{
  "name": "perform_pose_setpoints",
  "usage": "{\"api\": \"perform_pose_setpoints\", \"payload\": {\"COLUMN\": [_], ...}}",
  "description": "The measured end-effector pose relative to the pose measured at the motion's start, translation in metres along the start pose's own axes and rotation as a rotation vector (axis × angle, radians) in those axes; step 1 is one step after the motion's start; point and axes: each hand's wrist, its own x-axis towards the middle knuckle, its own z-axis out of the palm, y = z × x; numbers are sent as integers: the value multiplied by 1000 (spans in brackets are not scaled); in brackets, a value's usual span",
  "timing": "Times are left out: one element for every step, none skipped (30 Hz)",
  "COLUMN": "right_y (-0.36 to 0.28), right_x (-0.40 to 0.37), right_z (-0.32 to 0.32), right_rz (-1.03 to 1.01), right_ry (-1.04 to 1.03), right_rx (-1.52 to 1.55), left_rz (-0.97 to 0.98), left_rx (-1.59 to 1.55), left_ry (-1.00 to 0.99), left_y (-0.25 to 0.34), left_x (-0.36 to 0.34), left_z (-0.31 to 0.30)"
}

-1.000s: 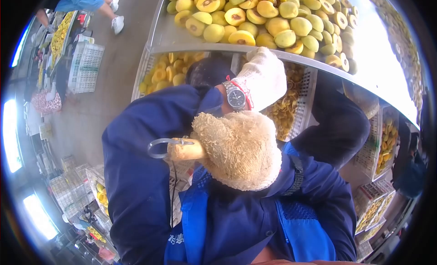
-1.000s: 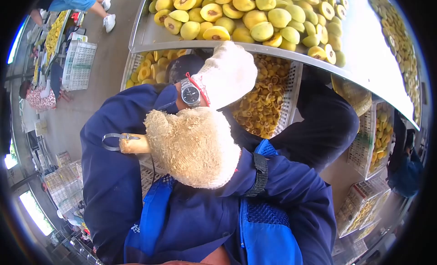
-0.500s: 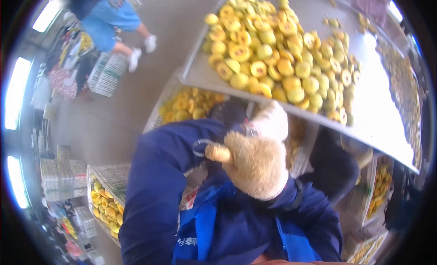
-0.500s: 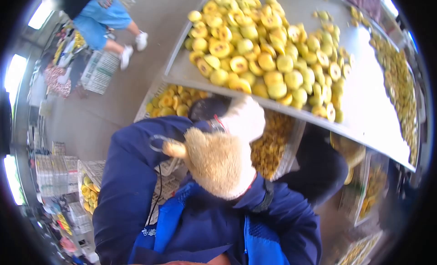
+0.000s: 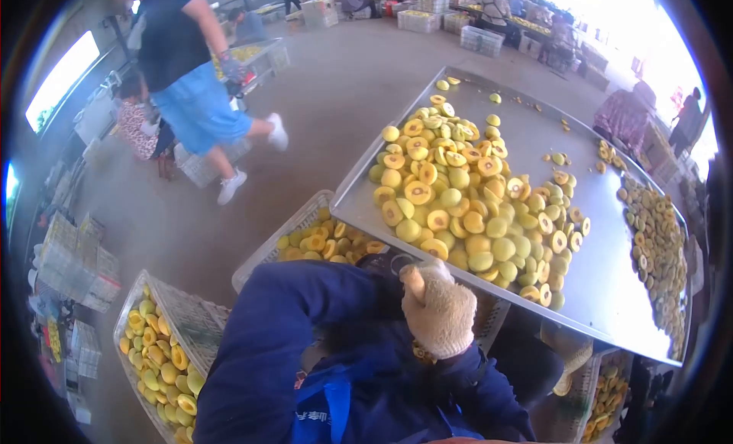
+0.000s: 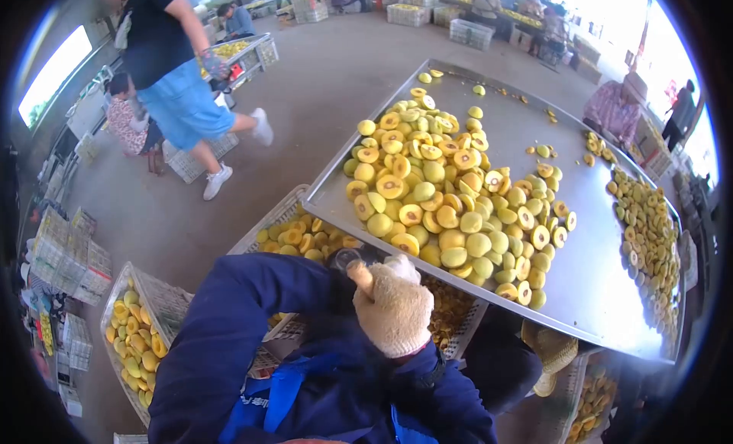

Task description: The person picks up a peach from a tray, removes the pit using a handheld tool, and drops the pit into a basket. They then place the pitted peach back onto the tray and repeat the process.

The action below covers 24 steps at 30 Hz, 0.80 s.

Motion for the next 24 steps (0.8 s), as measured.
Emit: {"api": "perform_pose_setpoints", "payload": {"right_y": [10, 19, 22, 23, 24, 24, 29, 28, 34, 41, 48, 55, 62, 62, 72, 80, 82, 82, 82, 80, 77, 74, 71, 72], "right_x": [-3, -6, -4, -7, -10, -14, -19, -24, -27, -33, -39, -44, -48, -48, -53, -58, -59, -59, -59, -59, -58, -55, -53, -54], "right_z": [3, 6, 0, -3, -6, -7, -6, -11, -14, -17, -19, -19, -21, -26, -24, -21, -20, -19, -16, -14, -11, -7, -3, 1], "right_rz": [44, 87, 63, 136, 205, 280, 268, 425, 438, 448, 518, 587, 573, 692, 696, 700, 725, 752, 776, 818, 855, 886, 891, 891], "right_ry": [-3, -7, -8, -5, -3, -17, 21, 17, 21, 27, 11, 7, -26, -88, -91, -91, -93, -97, -104, -93, -79, -65, -49, -51], "right_rx": [-4, -4, 9, 116, 225, 334, 231, 337, 315, 296, 319, 341, 267, 307, 309, 307, 301, 296, 295, 337, 382, 427, 455, 463], "left_rz": [-8, -19, -29, -48, -70, -93, -135, -185, -238, -307, -363, -440, -540, -665, -780, -836, -882, -983, -1049, -1124, -1143, -1165, -1102, -1046], "left_rx": [15, 24, 37, 58, 84, 101, 128, 166, 195, 228, 256, 290, 360, 301, 279, 329, 447, 540, 495, 451, 466, 485, 407, 332], "left_ry": [4, 8, 15, 24, 40, 61, 88, 117, 138, 179, 268, 309, 252, 214, 151, 107, 215, 354, 515, 608, 704, 804, 802, 802], "left_y": [-1, 0, -1, -2, -3, -4, -6, -10, -13, -19, -25, -31, -37, -49, -64, -74, -85, -93, -103, -105, -108, -110, -106, -95], "left_x": [-2, -3, -6, -8, -10, -14, -18, -24, -32, -43, -56, -71, -86, -102, -119, -141, -162, -178, -197, -211, -218, -225, -224, -212], "left_z": [0, 1, 2, 2, 0, 1, 0, -1, 0, 0, 4, 3, 1, 2, 5, -4, -4, -8, -12, -20, -17, -15, -10, -11]}}
